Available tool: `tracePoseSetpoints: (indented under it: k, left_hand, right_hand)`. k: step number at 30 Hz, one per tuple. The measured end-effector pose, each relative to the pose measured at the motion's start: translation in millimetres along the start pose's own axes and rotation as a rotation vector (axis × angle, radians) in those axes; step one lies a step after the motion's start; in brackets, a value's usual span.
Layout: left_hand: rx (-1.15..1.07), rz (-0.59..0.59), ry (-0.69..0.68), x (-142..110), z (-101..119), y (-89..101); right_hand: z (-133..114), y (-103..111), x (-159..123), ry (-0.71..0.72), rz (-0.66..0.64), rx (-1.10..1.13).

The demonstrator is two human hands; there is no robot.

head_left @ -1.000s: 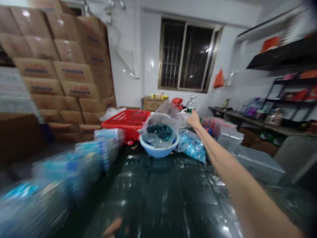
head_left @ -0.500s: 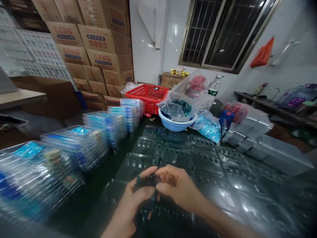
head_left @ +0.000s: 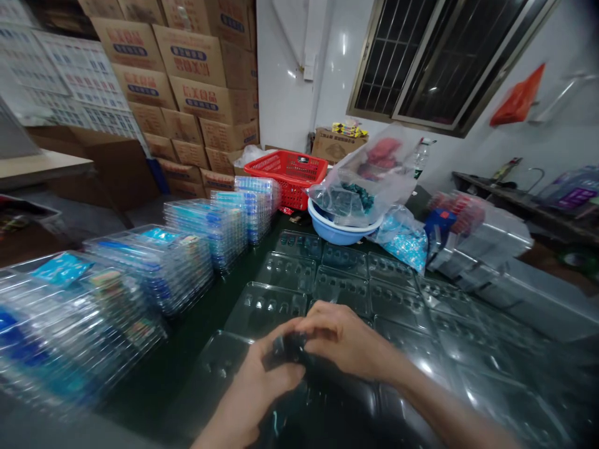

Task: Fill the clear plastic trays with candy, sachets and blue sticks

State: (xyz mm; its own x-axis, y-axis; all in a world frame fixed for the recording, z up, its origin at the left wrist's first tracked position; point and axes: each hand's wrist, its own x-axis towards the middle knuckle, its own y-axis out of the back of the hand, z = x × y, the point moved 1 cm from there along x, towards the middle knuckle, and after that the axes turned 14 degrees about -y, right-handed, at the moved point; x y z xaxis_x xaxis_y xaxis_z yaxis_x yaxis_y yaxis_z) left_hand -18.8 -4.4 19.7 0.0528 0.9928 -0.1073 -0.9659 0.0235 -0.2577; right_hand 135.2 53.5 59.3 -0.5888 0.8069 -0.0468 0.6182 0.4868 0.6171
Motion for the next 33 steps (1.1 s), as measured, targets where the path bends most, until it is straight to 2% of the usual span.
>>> tracePoseSetpoints:
  k: [3, 5, 7, 10, 13, 18, 23, 28, 30, 33]
  left_hand:
    - [0.089, 0.067, 0.057, -1.7, -3.7, 3.2]
    - [0.076, 0.071, 0.076, -1.4, -4.7, 3.4]
    - [-0.005, 0.049, 0.08, 0.8, -4.1, 2.5]
    - [-0.133, 0.022, 0.083, 5.9, -1.5, 1.3]
    - [-0.195, 0.052, 0.085, 9.3, -0.1, 1.5]
    - [-0.206, 0.118, 0.092, 8.4, -3.6, 2.4]
    - [-0.174, 0.132, 0.023, 5.8, -4.7, 2.5]
    - [-0.199, 0.056, -0.045, 3.4, -7.2, 3.1]
    - [-0.237, 0.018, -0.03, 2.5, -7.7, 1.9]
    - [-0.265, 0.049, 0.028, 1.0, -6.6, 0.2]
  right_hand:
    - [-2.2, 4.7, 4.5, 0.094, -0.155, -0.037]
    - [0.3, 4.0, 6.2, 0.103, -0.21, 0.011]
    - [5.5, 0.5, 7.0, 0.043, -0.198, 0.108]
    - [14.3, -6.5, 7.0, -0.078, -0.07, 0.301]
    - [20.4, -12.5, 6.9, -0.163, 0.025, 0.495]
    - [23.9, -20.8, 6.8, -0.284, -0.038, 0.708]
    - [26.8, -30.9, 6.7, -0.367, -0.095, 0.912]
    - [32.8, -42.8, 8.3, -0.49, -0.191, 1.093]
    - [34.9, -45.9, 8.6, -0.514, -0.181, 1.128]
    - [36.2, -47.7, 7.2, -0.515, -0.17, 1.143]
